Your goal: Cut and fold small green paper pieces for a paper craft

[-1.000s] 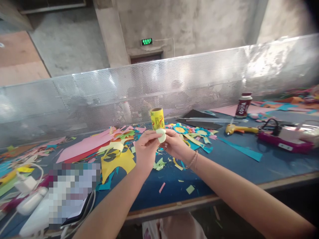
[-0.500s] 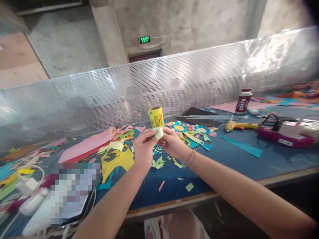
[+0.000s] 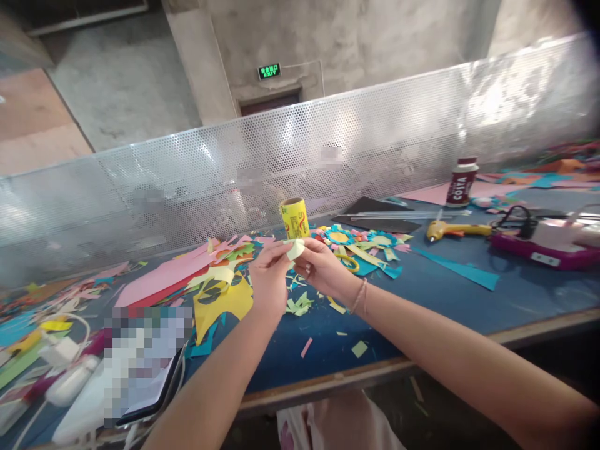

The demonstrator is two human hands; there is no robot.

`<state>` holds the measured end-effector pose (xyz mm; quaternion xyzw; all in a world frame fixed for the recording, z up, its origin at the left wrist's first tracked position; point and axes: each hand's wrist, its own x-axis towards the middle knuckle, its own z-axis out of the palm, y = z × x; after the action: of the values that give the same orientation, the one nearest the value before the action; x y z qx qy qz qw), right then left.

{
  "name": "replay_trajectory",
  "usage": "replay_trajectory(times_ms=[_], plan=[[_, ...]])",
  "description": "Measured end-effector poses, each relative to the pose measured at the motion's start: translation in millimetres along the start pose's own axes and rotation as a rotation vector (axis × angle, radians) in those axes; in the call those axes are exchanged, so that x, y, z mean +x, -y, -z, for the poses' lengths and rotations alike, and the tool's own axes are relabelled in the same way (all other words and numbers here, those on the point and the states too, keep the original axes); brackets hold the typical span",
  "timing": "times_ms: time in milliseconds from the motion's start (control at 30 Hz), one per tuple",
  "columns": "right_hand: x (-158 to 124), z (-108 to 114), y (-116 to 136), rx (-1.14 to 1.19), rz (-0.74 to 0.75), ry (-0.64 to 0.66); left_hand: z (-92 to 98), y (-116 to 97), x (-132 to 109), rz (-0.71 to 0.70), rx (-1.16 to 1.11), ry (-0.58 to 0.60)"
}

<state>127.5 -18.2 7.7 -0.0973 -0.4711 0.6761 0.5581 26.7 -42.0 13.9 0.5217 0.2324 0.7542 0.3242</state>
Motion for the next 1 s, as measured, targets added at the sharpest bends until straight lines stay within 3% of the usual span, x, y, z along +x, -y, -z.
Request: replay_trajectory(times_ms=[367,667,1000], plan=[[-1,-4,0,-0.006,0.037,-0.050,-5.6,-5,3,0.202,-0.148,-0.119],[-2,-7,-1,-0.077,0.081,-0.132,-6.3,-1,3,0.217,-0.180,-0.142],[-3,-10,-4,-0.100,0.126,-0.191,-2.4,10,0,0.138,-0.053,-0.131]])
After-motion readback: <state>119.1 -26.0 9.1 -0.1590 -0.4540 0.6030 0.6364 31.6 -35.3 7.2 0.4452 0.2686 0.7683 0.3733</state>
